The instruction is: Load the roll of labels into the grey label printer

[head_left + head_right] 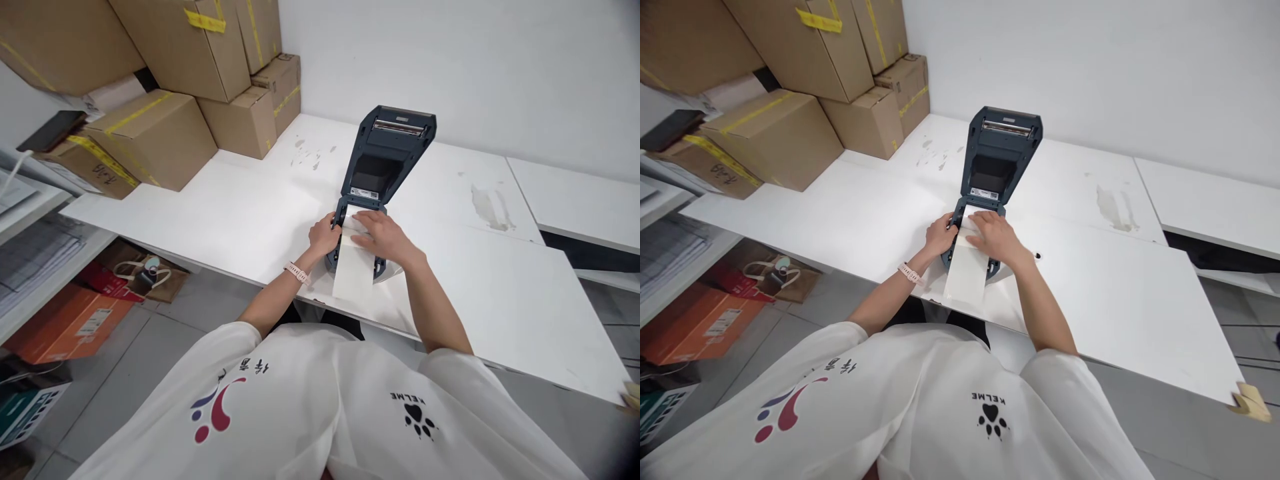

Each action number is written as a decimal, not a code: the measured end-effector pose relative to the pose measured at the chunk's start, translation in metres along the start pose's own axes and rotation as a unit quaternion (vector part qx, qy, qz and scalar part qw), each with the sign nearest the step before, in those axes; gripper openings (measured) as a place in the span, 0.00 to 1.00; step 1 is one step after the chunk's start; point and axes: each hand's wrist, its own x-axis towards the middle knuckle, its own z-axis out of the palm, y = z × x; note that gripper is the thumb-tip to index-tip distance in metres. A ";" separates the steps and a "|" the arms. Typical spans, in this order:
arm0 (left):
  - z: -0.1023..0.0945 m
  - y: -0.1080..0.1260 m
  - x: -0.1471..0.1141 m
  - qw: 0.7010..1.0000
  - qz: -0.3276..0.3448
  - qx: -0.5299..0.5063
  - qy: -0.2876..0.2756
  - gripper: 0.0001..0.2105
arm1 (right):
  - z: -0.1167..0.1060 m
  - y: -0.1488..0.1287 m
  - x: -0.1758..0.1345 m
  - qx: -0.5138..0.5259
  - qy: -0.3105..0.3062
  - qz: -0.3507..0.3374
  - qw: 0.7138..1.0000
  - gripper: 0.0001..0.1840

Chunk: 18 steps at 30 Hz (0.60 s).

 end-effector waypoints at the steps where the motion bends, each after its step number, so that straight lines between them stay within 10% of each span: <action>1: 0.000 0.000 0.000 1.000 0.001 -0.005 0.000 0.25 | 0.006 -0.008 -0.013 0.001 0.017 -0.014 1.000 0.29; 8: 0.000 -0.001 -0.002 0.999 -0.010 -0.044 0.006 0.24 | 0.057 -0.042 -0.059 0.020 0.099 0.008 0.995 0.29; 18: 0.007 -0.011 -0.012 0.988 -0.002 -0.152 0.004 0.25 | 0.058 -0.045 -0.058 0.050 0.104 0.019 0.993 0.28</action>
